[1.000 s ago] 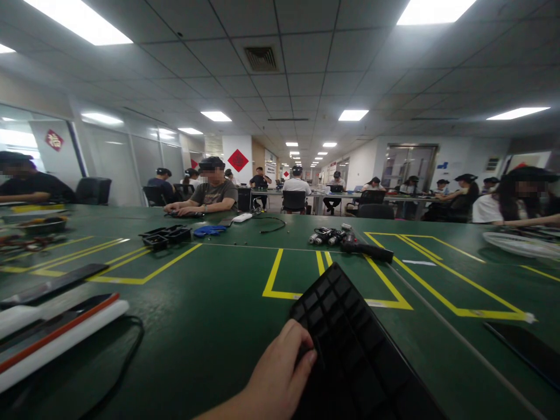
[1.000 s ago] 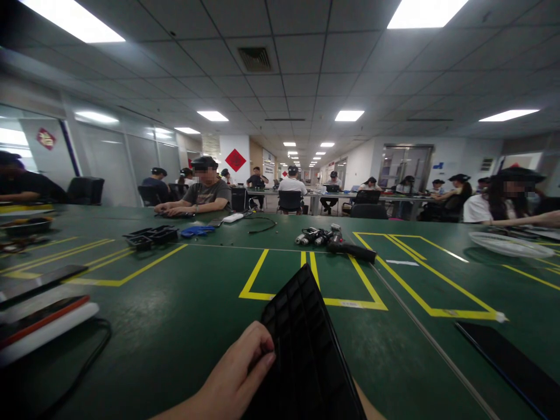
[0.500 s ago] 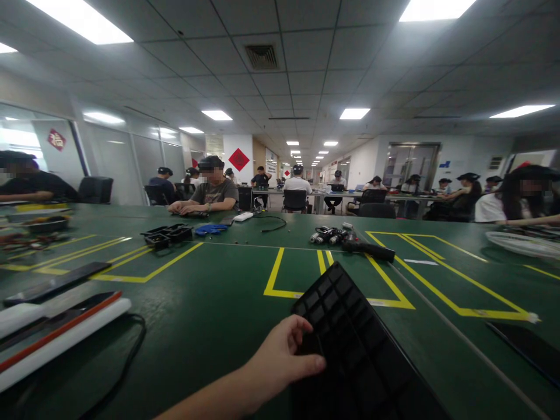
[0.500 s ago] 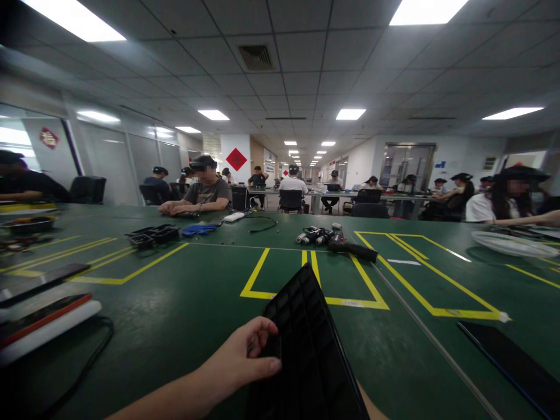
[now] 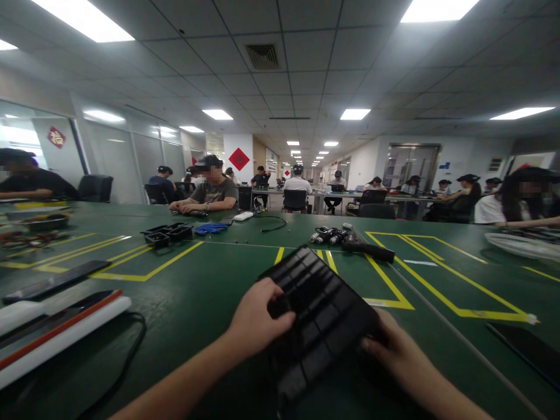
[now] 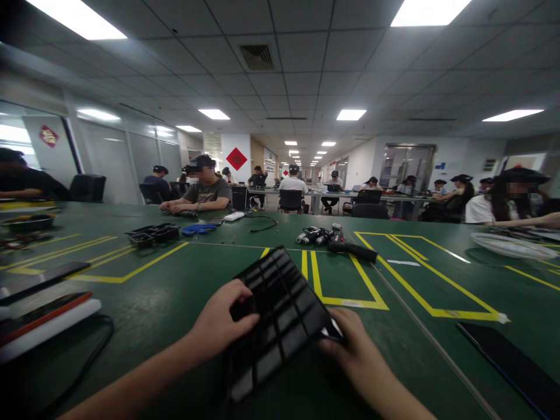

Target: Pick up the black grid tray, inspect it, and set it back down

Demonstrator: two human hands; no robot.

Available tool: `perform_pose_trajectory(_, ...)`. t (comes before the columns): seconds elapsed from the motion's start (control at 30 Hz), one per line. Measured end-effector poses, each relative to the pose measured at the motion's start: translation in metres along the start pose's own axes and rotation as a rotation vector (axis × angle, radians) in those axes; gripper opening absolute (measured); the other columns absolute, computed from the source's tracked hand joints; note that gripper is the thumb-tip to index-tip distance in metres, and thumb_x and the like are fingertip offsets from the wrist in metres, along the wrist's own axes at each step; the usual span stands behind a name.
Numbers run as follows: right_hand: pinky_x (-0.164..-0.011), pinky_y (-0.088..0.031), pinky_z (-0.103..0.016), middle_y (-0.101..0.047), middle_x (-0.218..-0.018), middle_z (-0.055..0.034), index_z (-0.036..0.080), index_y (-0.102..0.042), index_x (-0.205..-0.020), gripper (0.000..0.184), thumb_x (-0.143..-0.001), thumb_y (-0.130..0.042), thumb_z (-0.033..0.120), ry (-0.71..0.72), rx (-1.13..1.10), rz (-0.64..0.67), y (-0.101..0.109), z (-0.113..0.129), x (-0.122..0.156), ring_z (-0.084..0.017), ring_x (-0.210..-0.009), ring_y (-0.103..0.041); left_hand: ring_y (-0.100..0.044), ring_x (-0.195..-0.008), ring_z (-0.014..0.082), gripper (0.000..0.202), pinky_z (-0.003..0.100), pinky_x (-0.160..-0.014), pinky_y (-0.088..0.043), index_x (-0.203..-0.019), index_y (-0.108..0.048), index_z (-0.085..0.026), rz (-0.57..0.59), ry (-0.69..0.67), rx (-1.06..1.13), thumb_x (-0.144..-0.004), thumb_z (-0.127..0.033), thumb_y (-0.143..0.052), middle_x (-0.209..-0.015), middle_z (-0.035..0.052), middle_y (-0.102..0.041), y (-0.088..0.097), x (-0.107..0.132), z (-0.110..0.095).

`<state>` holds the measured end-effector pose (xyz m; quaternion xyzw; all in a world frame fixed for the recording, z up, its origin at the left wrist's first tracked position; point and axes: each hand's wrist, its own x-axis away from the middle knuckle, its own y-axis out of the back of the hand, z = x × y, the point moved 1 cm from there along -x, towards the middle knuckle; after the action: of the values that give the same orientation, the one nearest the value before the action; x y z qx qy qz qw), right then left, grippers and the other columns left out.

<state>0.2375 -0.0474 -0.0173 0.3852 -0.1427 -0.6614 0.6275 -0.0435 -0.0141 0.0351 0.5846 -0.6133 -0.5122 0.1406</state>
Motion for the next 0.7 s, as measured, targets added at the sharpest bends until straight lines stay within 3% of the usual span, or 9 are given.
perform_pose_trajectory(0.13,-0.101,-0.032,-0.046,-0.051,-0.122,-0.0146,0.011,-0.045,-0.122,0.057,-0.073,-0.043,0.041,-0.212,0.187,-0.097,0.033,-0.041,-0.016,-0.029,-0.114,-0.042,-0.057,-0.088,0.0268,0.038,0.034,-0.076,-0.043,-0.086,-0.060,-0.013,-0.136,0.426,-0.333,-0.070,-0.047,-0.050,-0.094,0.0122,-0.061,0.046,-0.026,0.074)
perform_pose_trajectory(0.23,-0.100,-0.032,-0.044,-0.051,-0.123,-0.0161,0.007,-0.044,-0.122,0.059,-0.073,-0.042,0.040,-0.325,0.363,-0.148,0.045,-0.066,-0.023,-0.031,-0.115,-0.041,-0.058,-0.091,0.0345,0.050,0.039,-0.072,-0.044,-0.081,-0.063,-0.008,-0.056,0.710,-0.444,-0.073,-0.053,-0.042,-0.097,0.0211,-0.062,0.073,-0.028,0.122)
perform_pose_trajectory(0.37,-0.103,-0.028,-0.044,-0.049,-0.125,-0.0161,0.005,-0.042,-0.124,0.057,-0.077,-0.036,0.037,-0.367,0.527,-0.087,0.042,-0.076,-0.023,-0.033,-0.117,-0.039,-0.057,-0.094,0.0391,0.052,0.042,-0.069,-0.045,-0.084,-0.064,-0.005,-0.029,0.878,-0.450,-0.071,-0.052,-0.047,-0.103,0.0245,-0.060,0.086,-0.021,0.155)
perform_pose_trajectory(0.47,-0.102,-0.029,-0.044,-0.051,-0.123,-0.0151,0.006,-0.043,-0.124,0.054,-0.080,-0.033,0.037,-0.350,0.575,-0.057,0.037,-0.076,-0.021,-0.032,-0.116,-0.040,-0.056,-0.091,0.0431,0.053,0.046,-0.067,-0.045,-0.088,-0.063,0.002,-0.126,0.796,-0.474,-0.069,-0.047,-0.052,-0.099,0.0298,-0.059,0.085,-0.020,0.156)
perform_pose_trajectory(0.53,-0.100,-0.032,-0.044,-0.052,-0.122,-0.0140,0.008,-0.044,-0.123,0.053,-0.080,-0.033,0.038,-0.345,0.578,-0.063,0.036,-0.079,-0.020,-0.032,-0.115,-0.042,-0.053,-0.096,0.0424,0.050,0.048,-0.075,-0.044,-0.096,-0.060,0.006,-0.194,0.677,-0.491,-0.077,-0.037,-0.044,-0.100,0.0312,-0.056,0.079,-0.022,0.148)
perform_pose_trajectory(0.63,-0.098,-0.034,-0.045,-0.054,-0.120,-0.0136,0.010,-0.046,-0.122,0.053,-0.080,-0.034,0.040,-0.326,0.585,-0.085,0.036,-0.086,-0.021,-0.032,-0.113,-0.044,-0.049,-0.109,0.0286,0.042,0.039,-0.094,-0.037,-0.111,-0.055,-0.002,-0.216,0.458,-0.474,-0.082,-0.012,-0.027,-0.111,0.0211,-0.053,0.059,-0.026,0.124)
perform_pose_trajectory(0.7,-0.097,-0.034,-0.046,-0.054,-0.120,-0.0139,0.010,-0.047,-0.121,0.053,-0.079,-0.034,0.041,-0.308,0.585,-0.100,0.036,-0.089,-0.021,-0.032,-0.113,-0.044,-0.050,-0.109,0.0193,0.046,0.030,-0.096,-0.036,-0.112,-0.056,-0.011,-0.162,0.294,-0.405,-0.078,-0.003,-0.025,-0.114,0.0127,-0.054,0.038,-0.025,0.103)
